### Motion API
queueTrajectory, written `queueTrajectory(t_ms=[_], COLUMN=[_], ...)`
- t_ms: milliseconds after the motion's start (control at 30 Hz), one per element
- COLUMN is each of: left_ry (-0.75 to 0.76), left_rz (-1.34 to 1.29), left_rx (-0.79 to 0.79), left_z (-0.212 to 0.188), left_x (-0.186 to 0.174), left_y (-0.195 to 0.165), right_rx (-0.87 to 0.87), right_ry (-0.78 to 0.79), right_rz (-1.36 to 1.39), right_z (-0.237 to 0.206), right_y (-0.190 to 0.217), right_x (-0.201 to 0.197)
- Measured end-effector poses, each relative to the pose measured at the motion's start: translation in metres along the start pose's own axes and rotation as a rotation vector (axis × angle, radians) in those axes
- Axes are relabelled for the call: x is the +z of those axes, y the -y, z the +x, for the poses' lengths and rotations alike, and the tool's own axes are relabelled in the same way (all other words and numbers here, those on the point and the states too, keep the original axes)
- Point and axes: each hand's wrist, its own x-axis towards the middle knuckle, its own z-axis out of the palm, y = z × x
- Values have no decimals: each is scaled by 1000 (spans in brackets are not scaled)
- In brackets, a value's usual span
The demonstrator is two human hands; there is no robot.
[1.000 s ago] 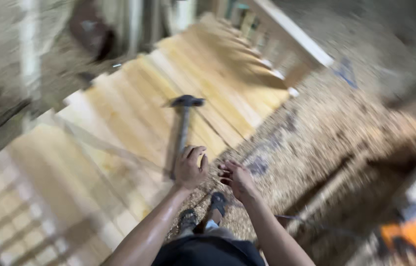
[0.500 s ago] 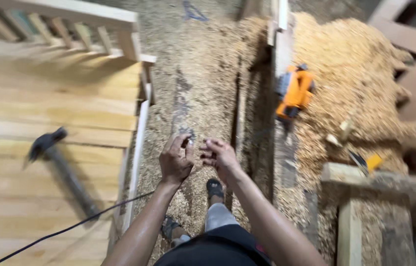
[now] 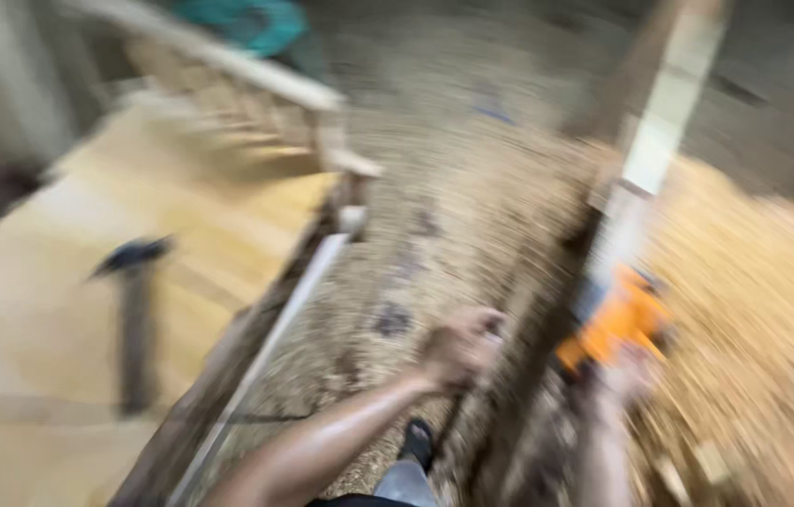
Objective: The person assembles a wooden bench by placing slats onto the frame, aligning them, and securing them with a hammer and nails. The person also uses a nail gun to fasten the slats and adjusts the position of the bench during the process.
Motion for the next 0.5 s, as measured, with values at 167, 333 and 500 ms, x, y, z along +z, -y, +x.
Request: queueTrajectory(t_ms=[167,333,500], left_ry=[-164,-134,-43], left_rz=[276,237,301], left_rx=[22,-287,-130], left_z=[19,11,-8], left_x=[30,40,26], left_y=[54,88,105], right_rx=[30,206,368], right_ry=[-36,68,191], right_rz=[-138,-206,-137], right_z=[55,94,129], right_y=[-26,-33,-11], right_x=[12,18,46])
